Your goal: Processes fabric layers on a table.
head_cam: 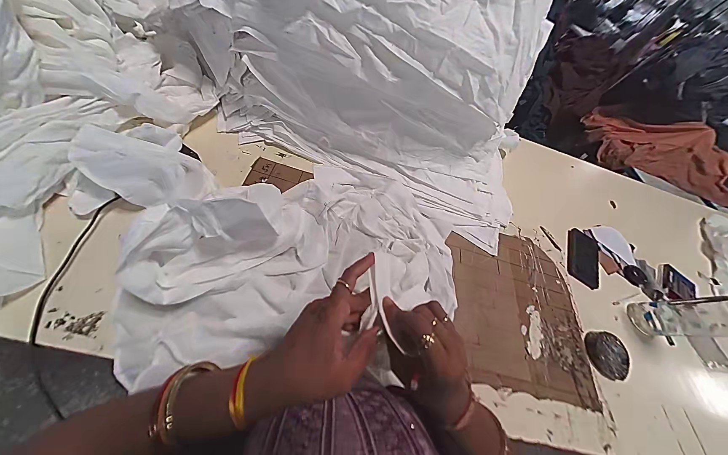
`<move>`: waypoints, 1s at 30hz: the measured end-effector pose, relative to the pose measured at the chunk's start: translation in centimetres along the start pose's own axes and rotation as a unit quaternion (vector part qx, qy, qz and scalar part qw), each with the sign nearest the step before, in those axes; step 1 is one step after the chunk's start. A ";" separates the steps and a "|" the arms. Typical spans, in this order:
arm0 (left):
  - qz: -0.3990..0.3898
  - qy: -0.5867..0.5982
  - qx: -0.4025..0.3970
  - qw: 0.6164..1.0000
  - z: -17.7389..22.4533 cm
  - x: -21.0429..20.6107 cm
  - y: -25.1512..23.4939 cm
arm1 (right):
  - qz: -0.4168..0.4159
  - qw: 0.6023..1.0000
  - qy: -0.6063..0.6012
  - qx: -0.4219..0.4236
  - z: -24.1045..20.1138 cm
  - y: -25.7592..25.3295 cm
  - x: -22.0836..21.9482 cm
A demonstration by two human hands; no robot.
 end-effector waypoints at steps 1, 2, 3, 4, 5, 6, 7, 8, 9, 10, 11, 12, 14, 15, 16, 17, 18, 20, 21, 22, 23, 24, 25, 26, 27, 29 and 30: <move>0.006 -0.005 -0.026 1.000 -0.2 0.0 0.0 | -0.005 1.000 -0.011 -0.007 -0.2 0.1 0.0; 0.012 -0.015 -0.043 0.999 -0.3 -0.1 0.1 | -0.008 1.000 -0.017 -0.011 -0.4 0.2 0.0; 0.015 -0.026 -0.055 0.998 -0.3 -0.2 0.1 | -0.008 1.000 -0.022 -0.016 -0.5 0.3 0.0; 0.015 -0.036 -0.064 0.997 -0.3 -0.1 0.1 | -0.006 0.999 -0.027 -0.022 -0.5 0.4 0.0; 0.012 -0.046 -0.072 0.996 -0.3 -0.1 0.0 | 0.000 0.999 -0.033 -0.029 -0.6 0.4 -0.1; 0.010 -0.055 -0.080 0.995 -0.2 -0.1 0.0 | 0.007 0.999 -0.040 -0.036 -0.6 0.5 -0.1; 0.010 -0.067 -0.088 0.994 -0.2 -0.1 -0.1 | 0.016 0.998 -0.050 -0.045 -0.6 0.5 -0.2; 0.010 -0.080 -0.093 0.992 -0.2 -0.1 -0.1 | 0.021 0.997 -0.058 -0.053 -0.7 0.5 -0.2; 0.013 -0.090 -0.094 0.991 -0.2 -0.2 0.0 | 0.024 0.996 -0.063 -0.057 -0.8 0.5 -0.1; 0.016 -0.097 -0.093 0.991 -0.1 -0.2 0.0 | 0.025 0.996 -0.065 -0.058 -0.9 0.5 -0.1; 0.022 -0.096 -0.090 0.991 -0.1 -0.3 0.1 | 0.023 0.996 -0.061 -0.053 -1.0 0.4 -0.1; 0.030 -0.087 -0.087 0.992 -0.1 -0.3 0.1 | 0.018 0.998 -0.051 -0.043 -0.9 0.4 -0.1; 0.041 -0.062 -0.089 0.993 -0.1 -0.3 0.2 | 0.006 0.999 -0.041 -0.021 -0.8 0.2 -0.2; 0.042 -0.041 -0.093 0.994 -0.1 -0.2 0.3 | -0.002 0.999 -0.036 -0.007 -0.8 0.2 -0.2; 0.037 -0.017 -0.099 0.994 0.0 0.0 0.3 | -0.016 0.999 -0.027 0.006 -0.8 0.2 -0.4; 0.024 0.008 -0.104 0.994 0.0 0.4 0.3 | -0.031 0.999 -0.028 0.016 -0.9 0.3 -0.5; 0.013 0.023 -0.108 0.994 0.1 0.8 0.3 | -0.050 0.998 -0.032 0.025 -1.0 0.4 -0.7; 0.020 0.023 -0.120 0.992 0.0 1.2 0.0 | -0.098 0.993 -0.062 0.036 -1.1 0.5 -0.8; 0.035 0.014 -0.129 0.991 -0.1 1.3 -0.2 | -0.124 0.988 -0.090 0.033 -1.1 0.5 -0.7; 0.052 0.003 -0.140 0.989 -0.3 1.4 -0.3 | -0.150 0.980 -0.130 0.020 -1.0 0.3 -0.5; 0.061 -0.014 -0.156 0.986 -0.5 1.5 -0.3 | -0.164 0.971 -0.177 -0.003 -0.7 0.1 -0.2; 0.062 -0.040 -0.179 0.981 -0.7 1.7 -0.3 | -0.155 0.965 -0.208 -0.031 -0.4 -0.2 0.3; 0.060 -0.078 -0.207 0.973 -0.8 1.7 -0.2 | -0.116 0.967 -0.218 -0.063 0.0 -0.7 0.8; 0.053 -0.119 -0.236 0.963 -0.8 1.8 -0.1 | -0.073 0.972 -0.204 -0.092 0.3 -1.3 1.3; 0.034 -0.156 -0.264 0.951 -0.9 1.9 -0.1 | -0.045 0.977 -0.179 -0.104 0.8 -2.0 1.8; -0.044 -0.198 -0.299 0.932 -1.2 2.3 0.0 | -0.078 0.988 -0.106 -0.079 1.6 -3.2 2.8; -0.075 -0.227 -0.309 0.921 -1.2 2.4 0.0 | -0.098 0.990 -0.084 -0.055 1.7 -3.5 3.0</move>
Point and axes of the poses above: each hand's wrist, its own y-axis away from the middle knuckle, its own x-axis out of the back of the hand, z = x × y, the point moved 1 cm from there along -y, towards the middle knuckle, and after that the axes turned 15 degrees about y, right-handed, at the moved point
